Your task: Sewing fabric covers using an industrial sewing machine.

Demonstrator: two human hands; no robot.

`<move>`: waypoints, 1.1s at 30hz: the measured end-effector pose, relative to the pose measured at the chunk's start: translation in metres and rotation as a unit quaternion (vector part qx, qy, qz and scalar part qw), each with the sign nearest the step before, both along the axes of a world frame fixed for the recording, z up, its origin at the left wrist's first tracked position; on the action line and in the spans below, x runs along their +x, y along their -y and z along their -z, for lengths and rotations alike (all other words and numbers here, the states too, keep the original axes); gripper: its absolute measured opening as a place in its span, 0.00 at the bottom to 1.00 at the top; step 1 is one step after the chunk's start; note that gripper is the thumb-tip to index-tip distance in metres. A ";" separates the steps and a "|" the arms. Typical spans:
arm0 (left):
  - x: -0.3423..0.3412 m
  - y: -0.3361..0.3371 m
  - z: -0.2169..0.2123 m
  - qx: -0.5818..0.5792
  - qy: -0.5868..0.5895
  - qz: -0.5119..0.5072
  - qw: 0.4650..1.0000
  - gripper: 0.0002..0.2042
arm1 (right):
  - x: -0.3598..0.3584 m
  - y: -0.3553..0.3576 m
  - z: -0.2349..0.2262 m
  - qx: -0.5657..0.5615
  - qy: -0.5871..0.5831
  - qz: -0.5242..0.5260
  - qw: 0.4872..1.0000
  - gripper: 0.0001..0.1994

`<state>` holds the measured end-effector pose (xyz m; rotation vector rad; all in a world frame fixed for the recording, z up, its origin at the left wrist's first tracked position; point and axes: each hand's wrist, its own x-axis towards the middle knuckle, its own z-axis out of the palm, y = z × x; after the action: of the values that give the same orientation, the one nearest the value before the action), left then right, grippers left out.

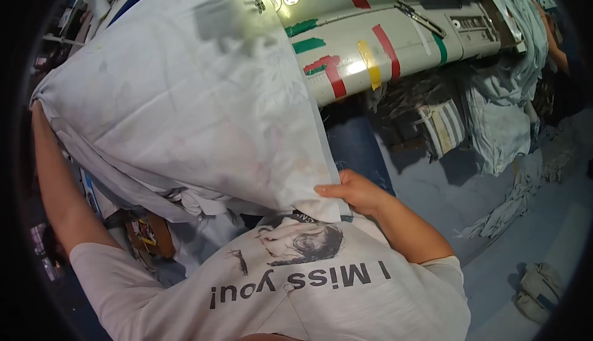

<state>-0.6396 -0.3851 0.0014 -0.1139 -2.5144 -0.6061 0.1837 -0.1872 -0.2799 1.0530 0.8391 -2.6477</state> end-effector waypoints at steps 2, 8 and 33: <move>0.004 -0.004 0.010 0.019 0.012 0.000 1.000 0.34 | -0.009 -0.001 0.019 0.095 0.007 0.015 0.995 0.19; 0.012 -0.012 0.021 0.042 0.031 0.008 0.999 0.35 | -0.036 -0.013 0.027 0.652 0.080 0.122 0.744 0.19; -0.035 0.009 0.044 -0.207 0.105 -0.033 0.972 0.43 | -0.027 -0.013 -0.037 0.440 -0.256 0.025 0.861 0.08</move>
<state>-0.6749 -0.3937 -0.0428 -0.1236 -2.8046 -0.0603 0.1566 -0.1744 -0.2434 0.4303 2.2929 -2.6020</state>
